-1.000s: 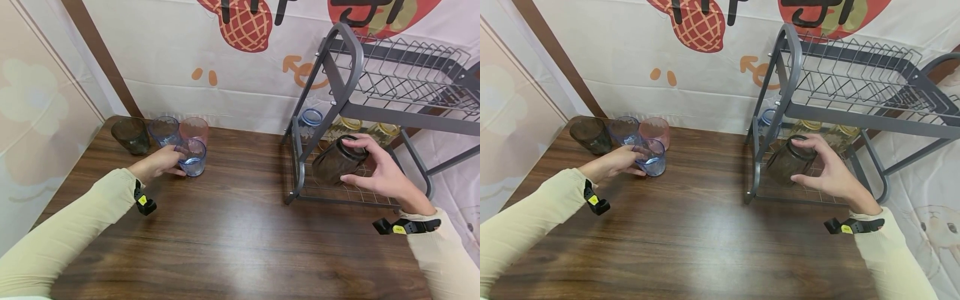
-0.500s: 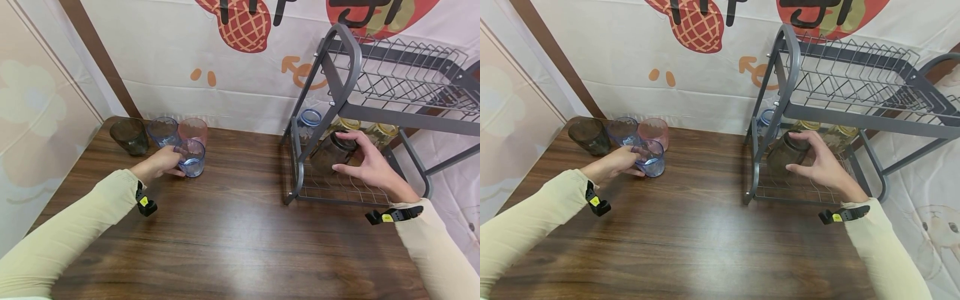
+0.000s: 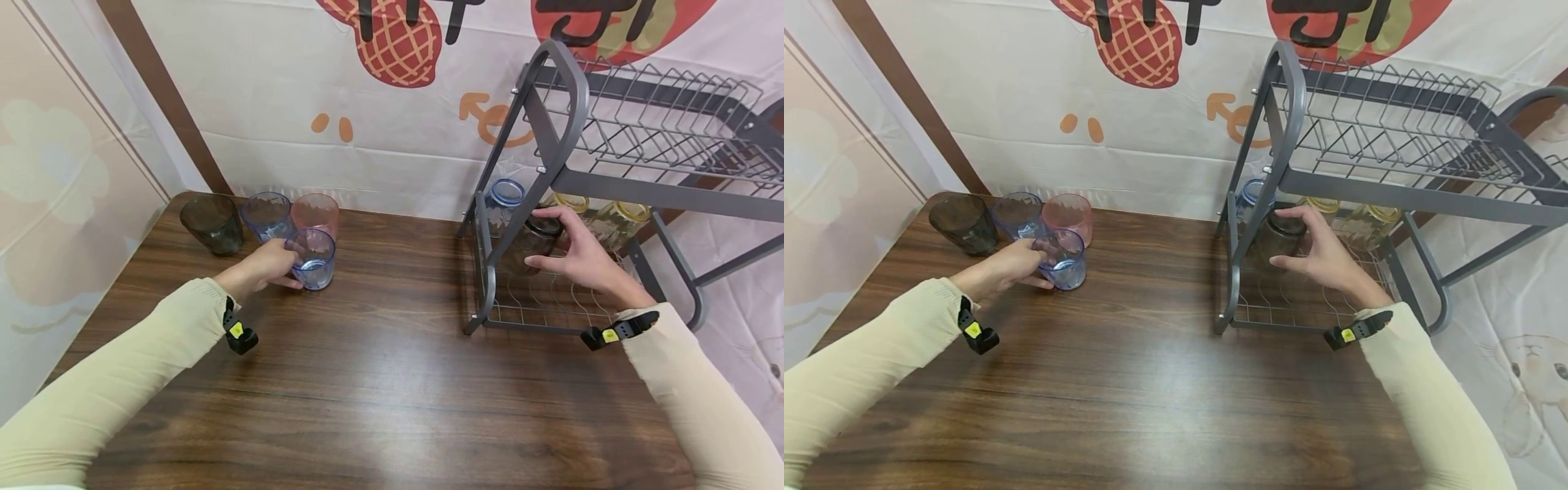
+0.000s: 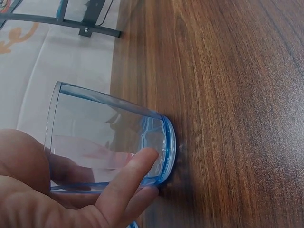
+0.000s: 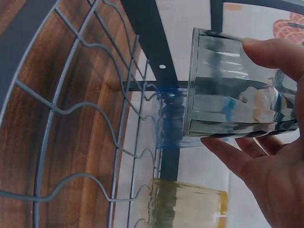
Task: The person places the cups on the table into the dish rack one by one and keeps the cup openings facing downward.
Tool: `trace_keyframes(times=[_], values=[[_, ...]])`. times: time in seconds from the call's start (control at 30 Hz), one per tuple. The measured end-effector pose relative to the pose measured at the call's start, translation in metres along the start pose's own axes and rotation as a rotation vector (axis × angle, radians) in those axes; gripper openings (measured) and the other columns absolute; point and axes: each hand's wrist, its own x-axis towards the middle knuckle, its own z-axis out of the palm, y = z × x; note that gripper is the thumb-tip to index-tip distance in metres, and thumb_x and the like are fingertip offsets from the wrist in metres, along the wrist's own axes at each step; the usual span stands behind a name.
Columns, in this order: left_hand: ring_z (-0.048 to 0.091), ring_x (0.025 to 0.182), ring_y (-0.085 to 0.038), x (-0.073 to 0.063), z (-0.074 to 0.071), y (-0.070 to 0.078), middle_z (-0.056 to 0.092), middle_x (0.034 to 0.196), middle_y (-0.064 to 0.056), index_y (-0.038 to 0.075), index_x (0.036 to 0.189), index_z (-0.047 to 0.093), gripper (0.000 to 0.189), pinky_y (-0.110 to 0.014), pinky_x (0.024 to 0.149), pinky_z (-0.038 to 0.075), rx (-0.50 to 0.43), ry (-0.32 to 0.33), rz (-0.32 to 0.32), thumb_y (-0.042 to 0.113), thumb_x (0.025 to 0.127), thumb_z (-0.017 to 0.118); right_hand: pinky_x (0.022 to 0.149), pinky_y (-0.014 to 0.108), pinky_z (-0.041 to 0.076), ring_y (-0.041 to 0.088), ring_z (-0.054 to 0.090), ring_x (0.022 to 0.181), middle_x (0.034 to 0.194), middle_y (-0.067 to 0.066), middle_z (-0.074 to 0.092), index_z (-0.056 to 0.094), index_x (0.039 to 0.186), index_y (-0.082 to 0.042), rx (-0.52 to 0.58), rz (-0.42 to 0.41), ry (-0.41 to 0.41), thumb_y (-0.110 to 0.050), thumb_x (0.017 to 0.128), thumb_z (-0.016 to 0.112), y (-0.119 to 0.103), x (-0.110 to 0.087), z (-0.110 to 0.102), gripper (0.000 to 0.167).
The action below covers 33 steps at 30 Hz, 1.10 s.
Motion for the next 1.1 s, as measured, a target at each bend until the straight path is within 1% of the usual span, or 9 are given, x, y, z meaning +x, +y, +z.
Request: trace_keyframes(times=[0.07,0.23,0.33,0.43,0.53,0.63,0.8,0.93,1.1], values=[[0.038,0.135,-0.049,0.000,0.000,0.000,0.023,0.153,-0.038,-0.017,0.153,0.016,0.056,-0.037,0.091,0.061,0.000,-0.003,-0.001,-0.002,0.100,0.023,0.066,0.017,0.045,0.010,0.048,0.100,0.137,0.007,0.043,0.045,0.142,-0.002,-0.013,-0.016,-0.003,0.013,0.077,0.081,0.002,0.003,0.003,0.076],[0.040,0.134,-0.049,0.001,0.000,-0.001,0.023,0.153,-0.038,-0.016,0.154,0.015,0.055,-0.038,0.090,0.061,0.010,-0.003,-0.004,-0.001,0.101,0.023,0.057,0.019,0.048,0.016,0.052,0.084,0.127,0.009,0.044,0.041,0.135,0.006,-0.002,-0.064,-0.013,0.018,0.075,0.079,-0.011,0.009,0.008,0.073],[0.039,0.134,-0.048,0.000,0.000,0.000,0.023,0.154,-0.038,-0.016,0.153,0.016,0.055,-0.038,0.090,0.061,0.010,-0.007,0.000,-0.001,0.101,0.023,0.065,0.015,0.051,0.014,0.053,0.096,0.132,0.007,0.043,0.038,0.142,0.004,0.011,-0.061,-0.019,0.017,0.073,0.081,-0.004,0.014,0.009,0.082],[0.039,0.133,-0.047,0.000,-0.001,0.000,0.023,0.154,-0.039,-0.017,0.153,0.016,0.055,-0.038,0.090,0.061,0.009,-0.008,0.002,-0.002,0.100,0.023,0.079,0.014,0.046,0.014,0.046,0.112,0.141,0.012,0.041,0.038,0.148,-0.002,-0.025,-0.046,-0.031,0.011,0.072,0.086,0.013,0.019,0.009,0.091],[0.039,0.132,-0.046,0.000,-0.001,0.000,0.023,0.154,-0.039,-0.016,0.153,0.017,0.056,-0.038,0.090,0.061,0.009,-0.007,0.002,-0.002,0.100,0.023,0.086,0.024,0.040,0.020,0.037,0.122,0.146,0.014,0.039,0.041,0.150,-0.007,-0.075,-0.021,-0.064,0.002,0.075,0.088,0.017,0.022,0.009,0.089],[0.039,0.133,-0.046,0.000,-0.001,0.000,0.023,0.154,-0.039,-0.016,0.153,0.017,0.056,-0.038,0.090,0.061,0.008,-0.007,0.003,-0.002,0.099,0.023,0.081,0.037,0.039,0.027,0.037,0.117,0.143,0.016,0.039,0.043,0.147,-0.009,-0.107,0.006,-0.101,-0.004,0.077,0.088,0.019,0.024,0.011,0.083],[0.039,0.133,-0.047,0.001,0.000,-0.001,0.024,0.153,-0.039,-0.016,0.153,0.016,0.056,-0.037,0.090,0.061,0.005,-0.004,0.005,-0.002,0.099,0.024,0.093,0.051,0.037,0.033,0.037,0.118,0.133,0.020,0.041,0.044,0.138,-0.004,-0.117,0.011,-0.119,-0.004,0.076,0.090,0.023,0.026,0.014,0.077],[0.040,0.133,-0.047,0.000,0.000,-0.001,0.025,0.153,-0.039,-0.016,0.153,0.017,0.056,-0.037,0.089,0.062,0.008,0.003,0.002,-0.003,0.099,0.024,0.105,0.060,0.032,0.036,0.035,0.128,0.138,0.021,0.038,0.040,0.139,-0.003,-0.122,0.016,-0.127,-0.006,0.075,0.090,0.023,0.027,0.016,0.081],[0.038,0.135,-0.048,-0.001,0.000,0.000,0.024,0.153,-0.039,-0.016,0.154,0.016,0.056,-0.037,0.089,0.062,0.010,0.003,-0.001,-0.003,0.099,0.024,0.112,0.065,0.028,0.039,0.029,0.138,0.146,0.023,0.033,0.035,0.145,-0.002,-0.129,0.004,-0.144,-0.006,0.075,0.091,0.020,0.030,0.018,0.090]])
